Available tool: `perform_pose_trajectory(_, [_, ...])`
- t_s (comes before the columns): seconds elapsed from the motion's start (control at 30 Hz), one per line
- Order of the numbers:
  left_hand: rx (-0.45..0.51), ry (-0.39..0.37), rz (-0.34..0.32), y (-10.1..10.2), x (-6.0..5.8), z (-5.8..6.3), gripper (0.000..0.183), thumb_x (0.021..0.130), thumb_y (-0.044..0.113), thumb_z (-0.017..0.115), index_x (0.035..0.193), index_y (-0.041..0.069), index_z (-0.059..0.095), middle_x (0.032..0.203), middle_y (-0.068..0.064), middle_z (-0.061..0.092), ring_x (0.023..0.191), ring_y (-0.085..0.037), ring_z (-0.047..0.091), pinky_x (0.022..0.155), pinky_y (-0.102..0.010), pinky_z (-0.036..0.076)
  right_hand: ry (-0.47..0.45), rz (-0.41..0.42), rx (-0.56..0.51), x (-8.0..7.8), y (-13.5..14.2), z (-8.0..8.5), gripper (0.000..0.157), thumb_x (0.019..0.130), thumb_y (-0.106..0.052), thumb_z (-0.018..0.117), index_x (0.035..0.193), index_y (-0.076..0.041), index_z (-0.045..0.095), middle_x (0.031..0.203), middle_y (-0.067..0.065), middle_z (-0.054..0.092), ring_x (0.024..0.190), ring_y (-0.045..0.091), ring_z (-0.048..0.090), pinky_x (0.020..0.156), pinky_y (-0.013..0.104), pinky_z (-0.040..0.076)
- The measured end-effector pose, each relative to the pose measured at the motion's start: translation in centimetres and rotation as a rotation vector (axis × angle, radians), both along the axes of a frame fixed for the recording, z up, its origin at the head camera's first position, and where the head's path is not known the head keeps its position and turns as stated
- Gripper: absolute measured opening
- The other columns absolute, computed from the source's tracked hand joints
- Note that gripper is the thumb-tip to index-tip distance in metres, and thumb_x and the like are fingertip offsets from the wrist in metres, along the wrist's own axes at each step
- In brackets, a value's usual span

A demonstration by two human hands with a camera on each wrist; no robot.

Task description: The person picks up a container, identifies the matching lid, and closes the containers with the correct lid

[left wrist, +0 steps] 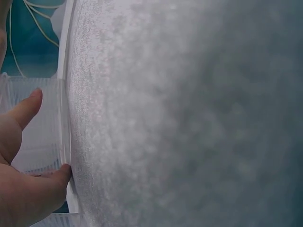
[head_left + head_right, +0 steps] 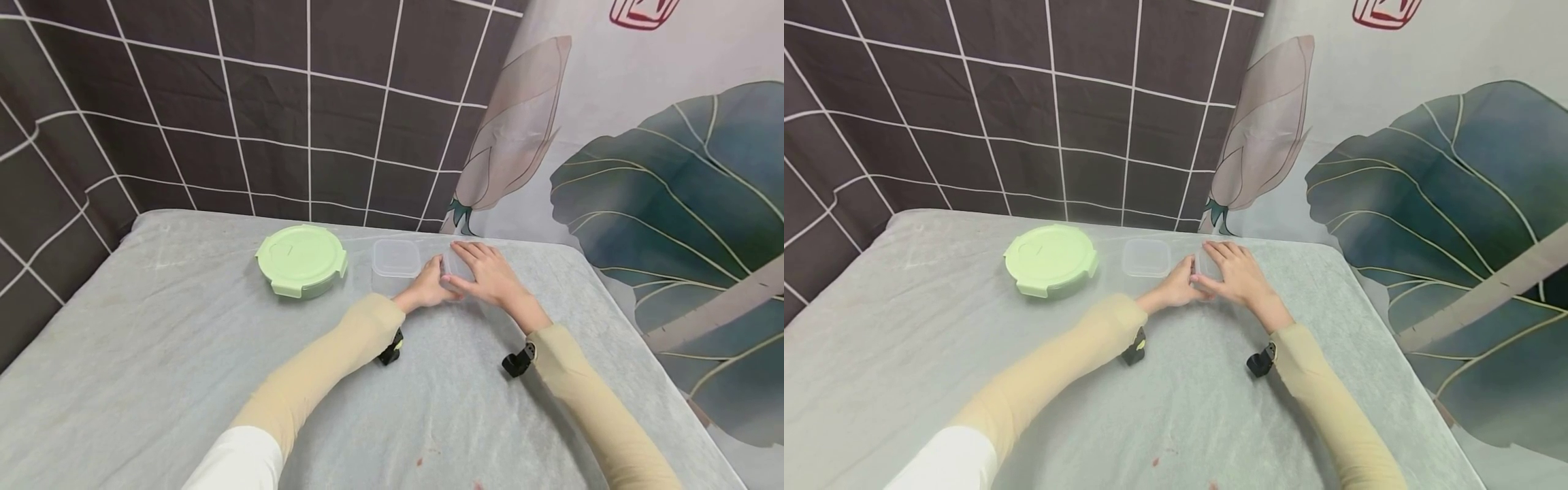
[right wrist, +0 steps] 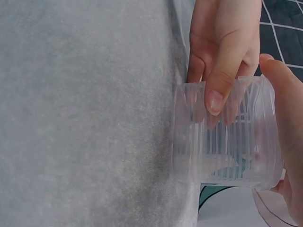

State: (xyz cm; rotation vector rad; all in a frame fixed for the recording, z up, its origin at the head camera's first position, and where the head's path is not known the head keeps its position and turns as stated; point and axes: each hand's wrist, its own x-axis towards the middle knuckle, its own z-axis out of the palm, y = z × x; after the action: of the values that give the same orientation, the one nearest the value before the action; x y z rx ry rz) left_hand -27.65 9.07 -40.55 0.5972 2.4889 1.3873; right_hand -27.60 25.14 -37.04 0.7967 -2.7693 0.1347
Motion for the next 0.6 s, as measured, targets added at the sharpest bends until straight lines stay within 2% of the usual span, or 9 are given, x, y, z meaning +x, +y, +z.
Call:
perform_pose_trajectory(0.43, [0.028, -0.004, 0.005, 0.10, -0.06, -0.13, 0.093, 0.074, 0.024, 0.074, 0.142, 0.001, 0.014, 0.144, -0.018, 0.026, 0.133, -0.026, 0.031, 0.111, -0.034, 0.028, -0.025, -0.003, 0.027, -0.18, -0.13, -0.19, 0.075, 0.082, -0.060, 0.048, 0.137, -0.011, 0.038, 0.139, 0.007, 0.043, 0.127, 0.028, 0.038, 0.105, 0.050, 0.029])
perform_pose_trajectory(0.6, [0.026, 0.016, 0.008, 0.06, -0.04, -0.16, 0.091, 0.074, 0.023, 0.074, 0.141, 0.000, 0.017, 0.143, -0.018, 0.028, 0.133, -0.026, 0.031, 0.111, -0.034, 0.028, -0.040, 0.007, 0.037, 0.03, -0.27, -0.24, 0.074, 0.084, -0.058, 0.047, 0.138, -0.008, 0.036, 0.142, 0.011, 0.038, 0.131, 0.030, 0.034, 0.108, 0.049, 0.026])
